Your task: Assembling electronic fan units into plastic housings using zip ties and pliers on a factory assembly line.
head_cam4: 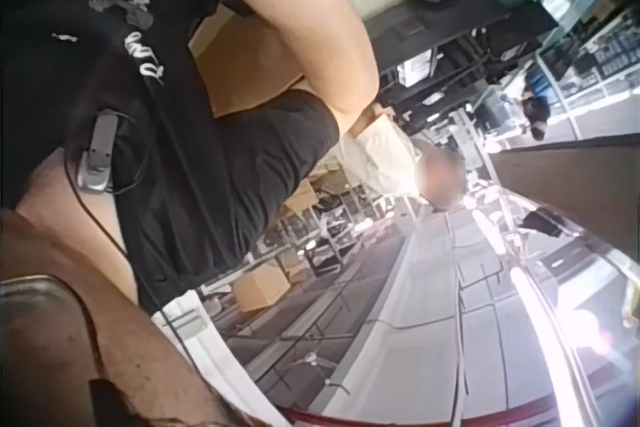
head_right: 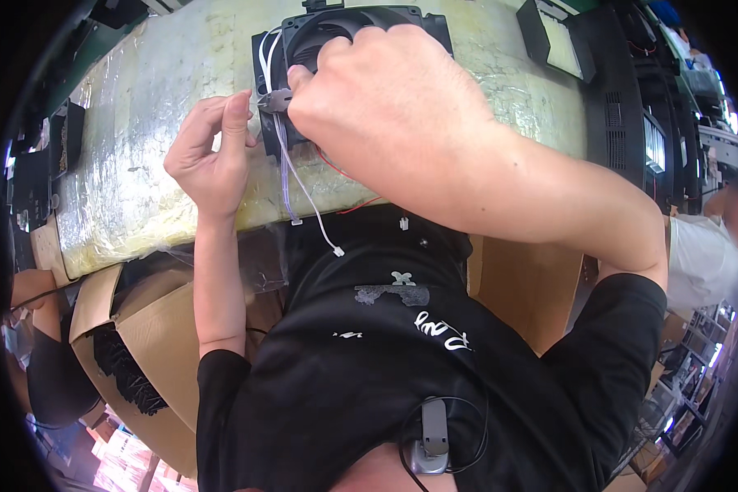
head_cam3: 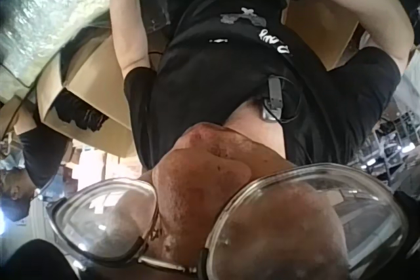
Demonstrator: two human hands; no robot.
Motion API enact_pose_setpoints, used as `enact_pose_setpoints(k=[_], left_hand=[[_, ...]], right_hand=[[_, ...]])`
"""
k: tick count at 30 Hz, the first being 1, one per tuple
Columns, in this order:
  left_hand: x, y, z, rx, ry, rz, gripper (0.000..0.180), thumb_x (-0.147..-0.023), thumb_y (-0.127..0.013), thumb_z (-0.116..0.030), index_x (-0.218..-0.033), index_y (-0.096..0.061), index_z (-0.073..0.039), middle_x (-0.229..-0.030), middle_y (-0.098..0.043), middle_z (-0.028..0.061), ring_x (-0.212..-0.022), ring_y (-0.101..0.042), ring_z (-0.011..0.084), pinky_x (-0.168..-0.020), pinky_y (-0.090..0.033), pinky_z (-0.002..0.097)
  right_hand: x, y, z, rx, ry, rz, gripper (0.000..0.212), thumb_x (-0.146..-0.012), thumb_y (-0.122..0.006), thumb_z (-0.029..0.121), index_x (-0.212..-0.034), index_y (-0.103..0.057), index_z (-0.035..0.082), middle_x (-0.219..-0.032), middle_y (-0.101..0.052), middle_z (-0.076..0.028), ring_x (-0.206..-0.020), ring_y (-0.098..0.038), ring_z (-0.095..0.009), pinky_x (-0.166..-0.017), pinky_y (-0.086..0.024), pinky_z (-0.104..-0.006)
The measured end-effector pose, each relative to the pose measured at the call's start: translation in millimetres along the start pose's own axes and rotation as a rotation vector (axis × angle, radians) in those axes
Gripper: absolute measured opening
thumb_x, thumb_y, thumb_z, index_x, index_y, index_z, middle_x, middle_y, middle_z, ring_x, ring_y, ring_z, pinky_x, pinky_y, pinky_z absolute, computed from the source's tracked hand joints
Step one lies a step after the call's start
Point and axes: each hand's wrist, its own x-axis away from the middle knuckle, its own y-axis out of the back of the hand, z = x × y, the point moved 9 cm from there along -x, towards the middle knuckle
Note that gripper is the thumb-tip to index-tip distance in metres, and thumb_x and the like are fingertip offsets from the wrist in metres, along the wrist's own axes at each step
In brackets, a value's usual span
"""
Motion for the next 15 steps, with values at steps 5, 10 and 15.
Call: enact_pose_setpoints(k=[5,10,15], left_hand=[[4.3,33.4,12.0,0.132,0.302,-0.234,0.012,-0.094,-0.064,-0.004,-0.099,-0.071,0.005,-0.075,-0.066,0.0093,-0.058,-0.058,0.0101,-0.049,-0.044,0.0213],[80.9,106.9,-51.6,-0.278,-0.139,-0.398,0.020,-0.102,-0.045,-0.004,-0.101,-0.059,0.010,-0.079,-0.055,0.0136,-0.057,-0.054,0.0168,-0.044,-0.045,0.0261],[152.1,103.8,-8.7,-0.587,-0.118,-0.221,0.014,-0.096,-0.052,0.001,-0.085,-0.062,0.002,-0.069,-0.055,0.0112,-0.056,-0.051,0.0215,-0.053,-0.044,0.0322]], right_hand=[[23.3,9.3,-21.7,-0.077,-0.040,-0.255,0.044,-0.078,-0.071,0.011,-0.122,-0.067,0.009,-0.078,-0.061,-0.007,-0.070,-0.061,-0.024,-0.066,-0.049,-0.0351],[129.6,-72.3,-147.3,-0.474,-0.765,-0.249,0.049,-0.086,-0.074,0.021,-0.131,-0.061,0.008,-0.098,-0.068,-0.008,-0.088,-0.065,-0.022,-0.079,-0.049,-0.0339],[130.8,-60.5,-131.9,-0.358,-0.517,-0.618,0.050,-0.085,-0.073,0.018,-0.130,-0.059,0.003,-0.117,-0.064,-0.013,-0.110,-0.059,-0.027,-0.093,-0.044,-0.0362]])
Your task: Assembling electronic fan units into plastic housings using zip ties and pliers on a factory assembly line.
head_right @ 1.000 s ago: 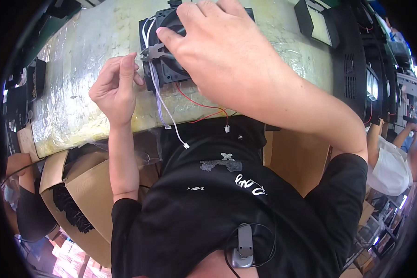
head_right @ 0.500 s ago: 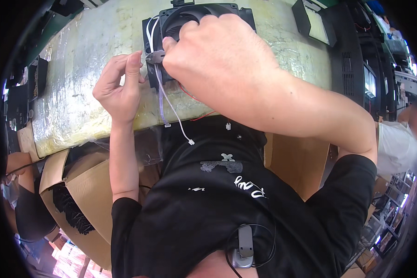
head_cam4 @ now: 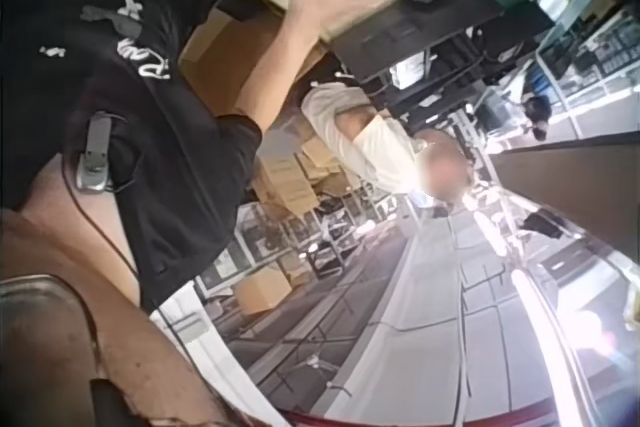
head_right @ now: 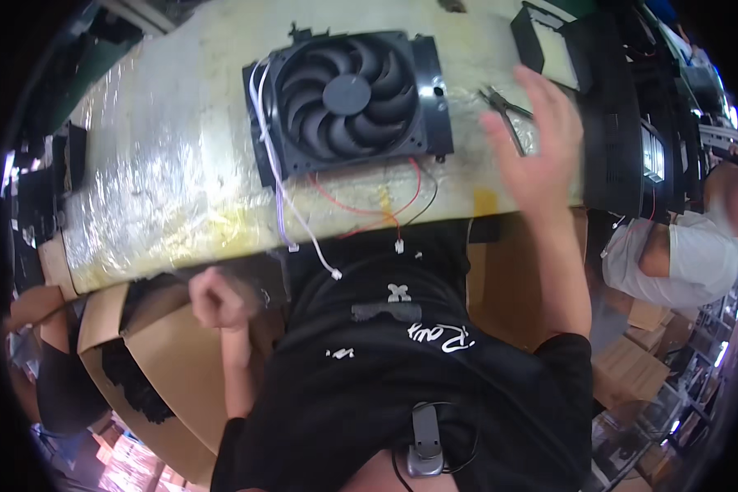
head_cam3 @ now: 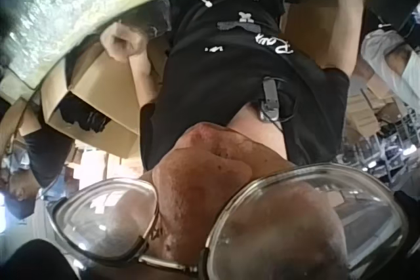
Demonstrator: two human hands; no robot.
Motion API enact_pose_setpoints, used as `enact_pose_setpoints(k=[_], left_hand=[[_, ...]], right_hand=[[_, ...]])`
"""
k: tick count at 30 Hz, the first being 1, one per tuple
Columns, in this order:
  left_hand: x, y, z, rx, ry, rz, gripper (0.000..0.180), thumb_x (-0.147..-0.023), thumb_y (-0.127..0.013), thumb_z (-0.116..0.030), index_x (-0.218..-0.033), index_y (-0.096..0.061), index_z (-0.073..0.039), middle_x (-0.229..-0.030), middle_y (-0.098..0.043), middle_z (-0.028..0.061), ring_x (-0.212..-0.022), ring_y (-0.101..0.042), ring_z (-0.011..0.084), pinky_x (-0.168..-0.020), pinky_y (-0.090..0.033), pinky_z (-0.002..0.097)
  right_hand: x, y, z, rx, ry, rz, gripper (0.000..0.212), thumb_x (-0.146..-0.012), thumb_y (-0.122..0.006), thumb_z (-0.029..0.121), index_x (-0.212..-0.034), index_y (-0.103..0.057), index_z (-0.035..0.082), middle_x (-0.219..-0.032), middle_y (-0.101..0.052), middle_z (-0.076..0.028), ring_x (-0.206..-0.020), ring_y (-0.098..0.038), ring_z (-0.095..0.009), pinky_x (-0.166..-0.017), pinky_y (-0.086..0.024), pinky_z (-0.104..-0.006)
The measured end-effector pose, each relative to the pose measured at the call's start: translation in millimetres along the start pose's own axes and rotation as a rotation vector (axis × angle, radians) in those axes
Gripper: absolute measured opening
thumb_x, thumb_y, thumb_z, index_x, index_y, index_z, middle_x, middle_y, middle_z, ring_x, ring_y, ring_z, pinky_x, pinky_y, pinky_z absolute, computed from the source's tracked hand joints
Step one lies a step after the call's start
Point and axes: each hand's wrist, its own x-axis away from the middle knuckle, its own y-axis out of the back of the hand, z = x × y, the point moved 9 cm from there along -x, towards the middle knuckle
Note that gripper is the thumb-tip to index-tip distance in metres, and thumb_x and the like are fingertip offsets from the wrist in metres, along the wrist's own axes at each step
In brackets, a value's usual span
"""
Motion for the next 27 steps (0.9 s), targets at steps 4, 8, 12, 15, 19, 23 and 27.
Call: enact_pose_setpoints(k=[4,8,12,15,19,23,27], left_hand=[[97.8,-51.6,100.7,-0.511,0.402,0.812,0.030,-0.083,-0.066,-0.022,-0.108,-0.069,-0.005,-0.100,-0.068,0.0220,-0.089,-0.065,0.0438,-0.077,-0.053,0.0486],[108.5,-84.3,89.3,-0.454,0.537,1.528,0.060,-0.082,-0.068,-0.029,-0.137,-0.052,-0.010,-0.144,-0.047,0.0198,-0.136,-0.040,0.0376,-0.112,-0.034,0.0439],[-34.6,-80.6,-50.0,-0.078,0.328,1.818,0.017,-0.084,-0.070,-0.022,-0.090,-0.072,-0.006,-0.081,-0.067,0.0149,-0.073,-0.065,0.0286,-0.068,-0.050,0.0364],[-169.1,-101.5,-109.6,0.167,0.333,1.627,0.018,-0.084,-0.071,-0.018,-0.083,-0.071,0.000,-0.078,-0.070,0.0119,-0.070,-0.067,0.0193,-0.064,-0.051,0.0312],[-302.9,-334.9,-120.6,0.587,0.216,1.163,0.046,-0.089,-0.068,-0.039,-0.107,-0.067,0.003,-0.102,-0.067,0.0106,-0.097,-0.063,0.0177,-0.084,-0.051,0.0340],[-302.6,-567.4,-66.7,0.803,1.134,1.079,0.147,-0.055,-0.072,-0.084,-0.155,-0.002,-0.003,-0.149,-0.021,0.0360,-0.135,-0.032,0.0505,-0.110,-0.028,0.0605],[-284.7,-630.0,-126.8,0.957,1.052,1.236,0.080,-0.069,-0.069,-0.065,-0.128,-0.057,-0.013,-0.129,-0.058,0.0113,-0.119,-0.054,0.0298,-0.100,-0.040,0.0464]], right_hand=[[-24.9,-40.2,126.9,-0.247,0.435,0.231,0.069,-0.065,-0.081,0.028,-0.127,-0.059,0.007,-0.133,-0.055,-0.018,-0.123,-0.053,-0.036,-0.104,-0.038,-0.0457],[-27.8,-78.8,150.3,-0.015,0.512,0.215,0.055,-0.079,-0.064,0.024,-0.129,-0.058,0.002,-0.134,-0.052,-0.026,-0.126,-0.052,-0.040,-0.104,-0.041,-0.0493],[-30.2,-69.4,134.9,0.122,0.633,0.105,0.045,-0.083,-0.054,0.017,-0.123,-0.061,-0.003,-0.125,-0.059,-0.029,-0.113,-0.060,-0.043,-0.094,-0.051,-0.0494],[-51.7,-59.6,110.1,0.057,0.678,0.115,0.044,-0.082,-0.056,0.021,-0.116,-0.064,-0.005,-0.122,-0.062,-0.028,-0.112,-0.062,-0.042,-0.093,-0.052,-0.0511],[-95.2,-50.5,86.2,0.013,0.552,0.273,0.049,-0.076,-0.064,0.019,-0.118,-0.062,-0.006,-0.123,-0.061,-0.026,-0.117,-0.060,-0.040,-0.099,-0.049,-0.0478],[-106.3,-37.8,71.1,-0.216,0.369,0.219,0.060,-0.066,-0.073,0.018,-0.120,-0.060,-0.004,-0.129,-0.059,-0.023,-0.122,-0.058,-0.036,-0.105,-0.046,-0.0430],[-76.2,-16.0,29.7,-0.197,0.244,0.093,0.071,-0.053,-0.080,0.012,-0.120,-0.061,-0.003,-0.129,-0.060,-0.023,-0.122,-0.058,-0.036,-0.104,-0.048,-0.0432]])
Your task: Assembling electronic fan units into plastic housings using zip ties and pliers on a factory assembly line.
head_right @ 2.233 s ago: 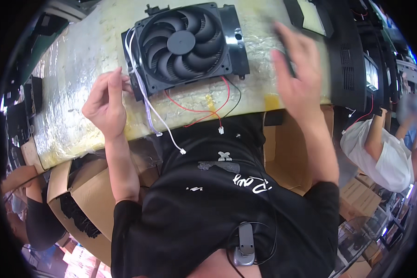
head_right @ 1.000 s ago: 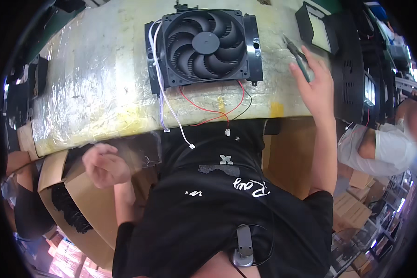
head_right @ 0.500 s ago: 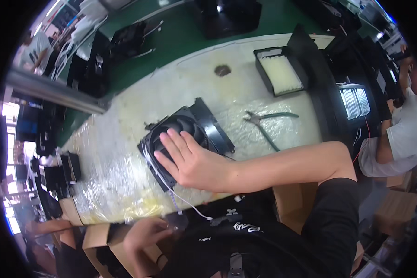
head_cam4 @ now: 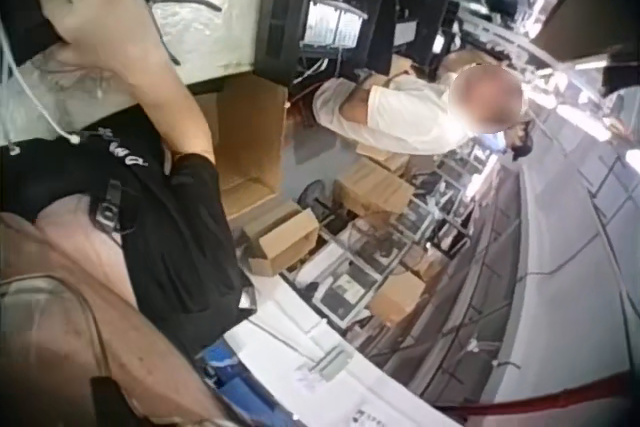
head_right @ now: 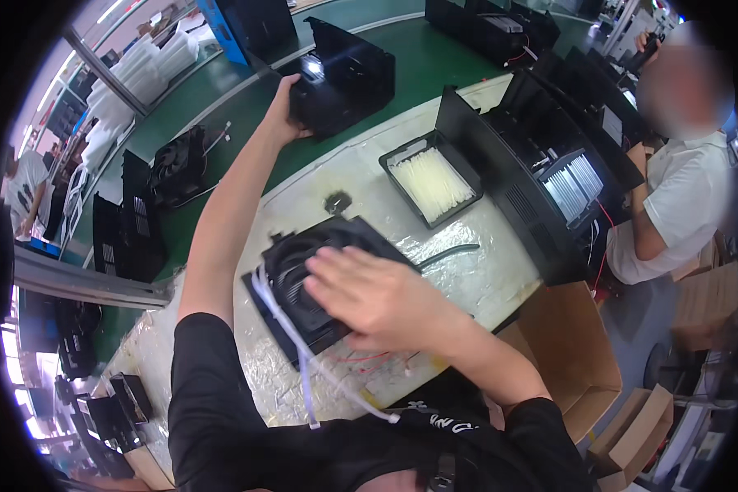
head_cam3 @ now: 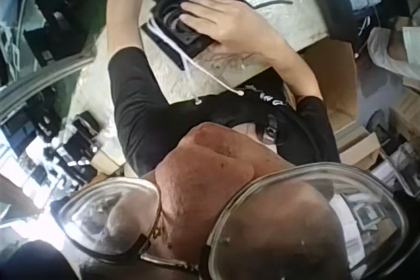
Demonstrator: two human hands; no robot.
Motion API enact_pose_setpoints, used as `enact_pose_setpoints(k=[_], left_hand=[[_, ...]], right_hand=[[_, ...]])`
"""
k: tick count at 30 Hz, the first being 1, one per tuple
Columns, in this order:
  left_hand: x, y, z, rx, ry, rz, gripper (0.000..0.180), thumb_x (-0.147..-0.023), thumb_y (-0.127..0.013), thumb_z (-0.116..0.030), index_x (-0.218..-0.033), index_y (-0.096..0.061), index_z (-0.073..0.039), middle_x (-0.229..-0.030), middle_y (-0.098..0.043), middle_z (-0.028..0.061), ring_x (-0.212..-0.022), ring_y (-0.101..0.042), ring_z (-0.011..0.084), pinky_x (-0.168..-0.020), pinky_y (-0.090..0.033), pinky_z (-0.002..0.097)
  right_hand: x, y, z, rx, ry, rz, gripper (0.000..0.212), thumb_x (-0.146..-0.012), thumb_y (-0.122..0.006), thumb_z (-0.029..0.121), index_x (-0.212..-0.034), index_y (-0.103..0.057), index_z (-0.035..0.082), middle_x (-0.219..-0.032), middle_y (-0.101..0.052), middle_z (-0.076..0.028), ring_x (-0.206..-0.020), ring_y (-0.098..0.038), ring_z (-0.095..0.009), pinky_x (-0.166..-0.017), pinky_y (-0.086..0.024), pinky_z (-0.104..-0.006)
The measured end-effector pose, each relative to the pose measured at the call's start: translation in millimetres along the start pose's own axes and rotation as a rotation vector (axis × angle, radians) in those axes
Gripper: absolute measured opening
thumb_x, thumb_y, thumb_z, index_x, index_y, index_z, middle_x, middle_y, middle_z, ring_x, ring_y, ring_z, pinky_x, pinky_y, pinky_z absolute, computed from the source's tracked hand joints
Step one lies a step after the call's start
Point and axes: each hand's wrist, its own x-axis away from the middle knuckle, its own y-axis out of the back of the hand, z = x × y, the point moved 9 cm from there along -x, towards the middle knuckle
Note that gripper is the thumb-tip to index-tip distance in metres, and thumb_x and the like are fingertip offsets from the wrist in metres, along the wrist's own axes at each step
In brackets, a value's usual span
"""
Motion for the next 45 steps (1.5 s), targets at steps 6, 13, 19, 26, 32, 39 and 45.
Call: enact_pose_setpoints(k=[6,13,19,26,32,39,45], left_hand=[[39.7,10.3,-30.5,0.299,-0.222,-0.089,0.048,-0.075,-0.069,-0.043,-0.110,-0.063,-0.010,-0.111,-0.065,0.0128,-0.104,-0.064,0.0279,-0.091,-0.052,0.0469],[270.3,40.9,-4.2,0.167,-0.681,-0.466,0.117,-0.067,-0.083,-0.022,-0.150,-0.006,0.005,-0.120,-0.053,0.0172,-0.107,-0.056,0.0245,-0.092,-0.048,0.0349],[407.0,27.5,139.2,0.448,-0.551,-0.598,0.109,-0.073,-0.081,-0.004,-0.151,-0.005,0.002,-0.121,-0.053,0.0163,-0.107,-0.057,0.0226,-0.096,-0.047,0.0350],[431.3,63.2,207.8,0.534,-0.239,-0.491,0.105,-0.077,-0.083,-0.037,-0.146,-0.013,0.001,-0.123,-0.055,0.0168,-0.111,-0.058,0.0250,-0.093,-0.049,0.0397],[420.6,102.9,165.8,0.407,-0.309,-0.529,0.107,-0.078,-0.082,-0.035,-0.151,-0.010,-0.004,-0.130,-0.047,0.0161,-0.111,-0.055,0.0239,-0.093,-0.046,0.0468],[435.0,76.1,174.2,0.638,-0.577,-0.514,0.096,-0.086,-0.074,-0.015,-0.157,-0.009,-0.013,-0.141,-0.044,0.0137,-0.125,-0.048,0.0237,-0.107,-0.039,0.0381],[430.1,84.8,197.6,0.669,-0.506,-0.539,0.091,-0.078,-0.082,-0.024,-0.150,-0.029,-0.008,-0.139,-0.045,0.0087,-0.127,-0.048,0.0241,-0.109,-0.039,0.0387]], right_hand=[[53.2,57.0,-19.7,-0.237,-0.190,-0.386,0.082,-0.056,-0.086,0.018,-0.131,-0.057,-0.002,-0.128,-0.062,-0.022,-0.115,-0.064,-0.034,-0.095,-0.053,-0.0361],[106.8,40.1,-39.1,-1.258,-0.686,-0.843,0.068,-0.075,-0.070,0.027,-0.135,-0.050,0.000,-0.124,-0.061,-0.011,-0.116,-0.058,-0.027,-0.100,-0.048,-0.0431],[97.0,17.1,-5.7,-2.159,-0.514,-0.605,0.065,-0.088,-0.062,0.035,-0.142,-0.046,0.002,-0.141,-0.052,-0.020,-0.128,-0.052,-0.035,-0.110,-0.040,-0.0509],[105.1,-7.4,26.6,-2.356,-0.794,-0.374,0.066,-0.088,-0.060,0.028,-0.143,-0.041,-0.003,-0.140,-0.051,-0.024,-0.127,-0.053,-0.037,-0.107,-0.044,-0.0526],[93.0,-42.6,48.4,-2.255,-1.135,-0.419,0.050,-0.086,-0.062,0.028,-0.130,-0.059,0.005,-0.126,-0.064,-0.015,-0.114,-0.062,-0.029,-0.102,-0.048,-0.0447],[83.9,-68.6,42.3,-2.358,-1.195,-0.558,0.051,-0.085,-0.063,0.032,-0.130,-0.059,0.007,-0.126,-0.064,-0.014,-0.114,-0.062,-0.029,-0.102,-0.047,-0.0449],[96.4,-96.2,13.3,-2.146,-1.302,-0.597,0.059,-0.084,-0.061,0.034,-0.134,-0.053,0.002,-0.129,-0.060,-0.017,-0.118,-0.059,-0.029,-0.104,-0.046,-0.0439]])
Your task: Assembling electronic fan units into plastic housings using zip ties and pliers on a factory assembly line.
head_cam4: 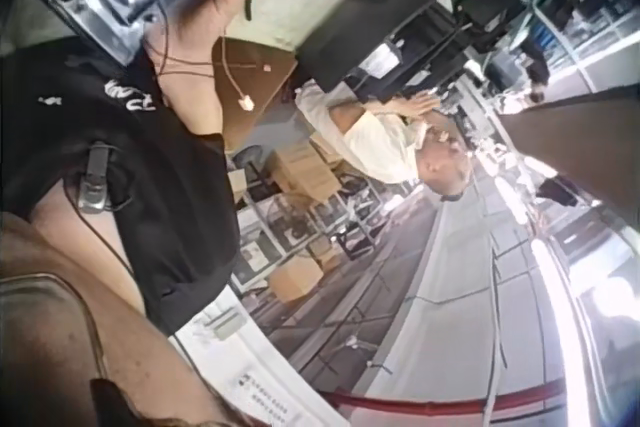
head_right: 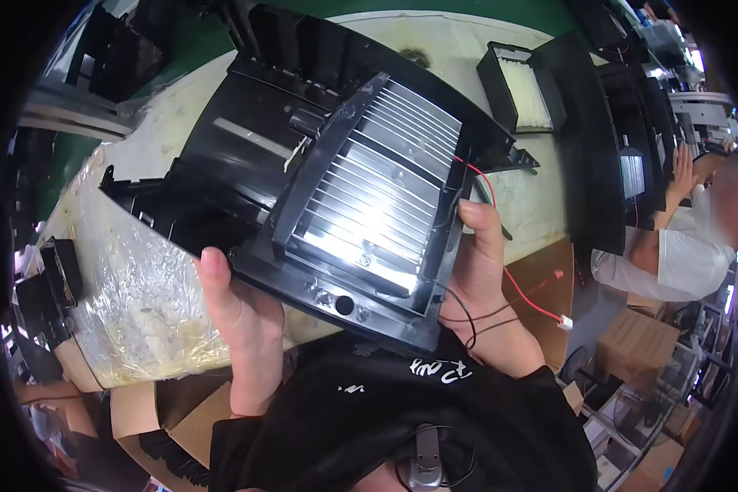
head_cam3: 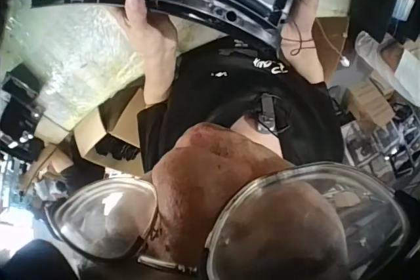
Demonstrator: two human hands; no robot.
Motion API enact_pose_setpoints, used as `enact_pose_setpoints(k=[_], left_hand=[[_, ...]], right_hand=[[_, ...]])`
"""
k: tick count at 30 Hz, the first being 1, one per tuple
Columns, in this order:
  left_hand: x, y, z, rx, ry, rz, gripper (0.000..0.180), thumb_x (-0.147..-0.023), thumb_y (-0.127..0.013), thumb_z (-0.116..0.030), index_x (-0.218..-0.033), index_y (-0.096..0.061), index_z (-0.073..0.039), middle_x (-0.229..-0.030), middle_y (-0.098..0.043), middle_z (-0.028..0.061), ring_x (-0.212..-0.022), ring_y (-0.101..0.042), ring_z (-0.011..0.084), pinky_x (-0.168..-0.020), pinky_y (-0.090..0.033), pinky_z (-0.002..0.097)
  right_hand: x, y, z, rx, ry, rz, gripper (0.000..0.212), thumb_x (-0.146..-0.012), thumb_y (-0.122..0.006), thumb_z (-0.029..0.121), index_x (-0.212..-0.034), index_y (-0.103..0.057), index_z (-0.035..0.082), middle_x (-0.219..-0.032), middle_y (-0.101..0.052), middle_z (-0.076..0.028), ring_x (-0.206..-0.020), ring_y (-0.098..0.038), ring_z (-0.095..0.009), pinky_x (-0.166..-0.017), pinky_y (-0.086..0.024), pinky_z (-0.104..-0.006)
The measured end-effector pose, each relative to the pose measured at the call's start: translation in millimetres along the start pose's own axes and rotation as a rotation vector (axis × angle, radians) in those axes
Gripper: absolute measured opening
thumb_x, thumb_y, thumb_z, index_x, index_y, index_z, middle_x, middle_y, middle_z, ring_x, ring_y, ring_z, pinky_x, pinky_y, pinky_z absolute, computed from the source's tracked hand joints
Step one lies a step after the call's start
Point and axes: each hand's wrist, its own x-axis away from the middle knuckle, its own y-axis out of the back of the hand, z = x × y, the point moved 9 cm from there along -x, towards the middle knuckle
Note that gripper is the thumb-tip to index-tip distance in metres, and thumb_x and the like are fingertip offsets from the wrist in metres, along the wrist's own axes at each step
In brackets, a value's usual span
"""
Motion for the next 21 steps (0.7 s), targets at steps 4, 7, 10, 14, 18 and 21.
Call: enact_pose_setpoints(k=[4,7,10,14,18,21], left_hand=[[3.3,2.3,1.2,-0.121,-0.051,0.091,0.072,-0.093,-0.062,-0.048,-0.142,-0.041,0.000,-0.134,-0.056,0.0141,-0.120,-0.057,0.0270,-0.104,-0.044,0.0401],[6.1,8.1,3.9,-0.020,0.050,-0.029,0.096,-0.073,-0.085,-0.032,-0.148,-0.031,-0.007,-0.138,-0.046,0.0082,-0.125,-0.049,0.0241,-0.107,-0.041,0.0380],[4.6,-1.8,-1.0,-0.002,0.015,0.025,0.094,-0.074,-0.084,-0.031,-0.148,-0.032,-0.006,-0.138,-0.047,0.0086,-0.125,-0.050,0.0237,-0.108,-0.041,0.0375],[3.6,-4.3,-4.4,0.001,-0.001,0.003,0.089,-0.077,-0.081,-0.030,-0.147,-0.033,-0.005,-0.136,-0.049,0.0088,-0.126,-0.048,0.0227,-0.109,-0.038,0.0372],[-2.2,-9.7,-6.2,-0.022,0.023,0.032,0.083,-0.082,-0.077,-0.024,-0.148,-0.031,-0.006,-0.138,-0.047,0.0087,-0.126,-0.048,0.0221,-0.110,-0.036,0.0363],[-4.5,-16.9,-6.9,-0.122,0.015,0.060,0.089,-0.086,-0.076,-0.030,-0.153,-0.021,-0.006,-0.138,-0.046,0.0094,-0.126,-0.047,0.0216,-0.110,-0.035,0.0352]], right_hand=[[-5.2,-2.2,-4.0,-0.036,0.044,0.026,0.064,-0.083,-0.060,0.030,-0.137,-0.047,-0.002,-0.132,-0.056,-0.021,-0.120,-0.057,-0.033,-0.105,-0.045,-0.0469],[-10.2,-1.2,-8.3,-0.066,0.018,0.133,0.066,-0.081,-0.062,0.030,-0.136,-0.048,-0.003,-0.131,-0.056,-0.022,-0.121,-0.057,-0.034,-0.105,-0.046,-0.0469],[-15.4,9.6,-4.4,-0.075,0.049,0.127,0.067,-0.079,-0.063,0.028,-0.135,-0.048,-0.006,-0.131,-0.057,-0.023,-0.119,-0.058,-0.034,-0.104,-0.046,-0.0467],[-19.7,15.5,5.0,0.024,0.130,0.050,0.064,-0.079,-0.060,0.025,-0.134,-0.050,-0.006,-0.127,-0.059,-0.024,-0.115,-0.061,-0.036,-0.101,-0.049,-0.0493],[-29.0,20.4,6.3,0.015,0.093,0.155,0.063,-0.079,-0.060,0.021,-0.135,-0.049,-0.004,-0.127,-0.060,-0.024,-0.114,-0.062,-0.037,-0.100,-0.051,-0.0512],[-29.2,14.8,7.8,0.025,0.116,0.163,0.062,-0.079,-0.061,0.016,-0.135,-0.048,-0.006,-0.128,-0.059,-0.024,-0.115,-0.061,-0.036,-0.101,-0.051,-0.0501]])
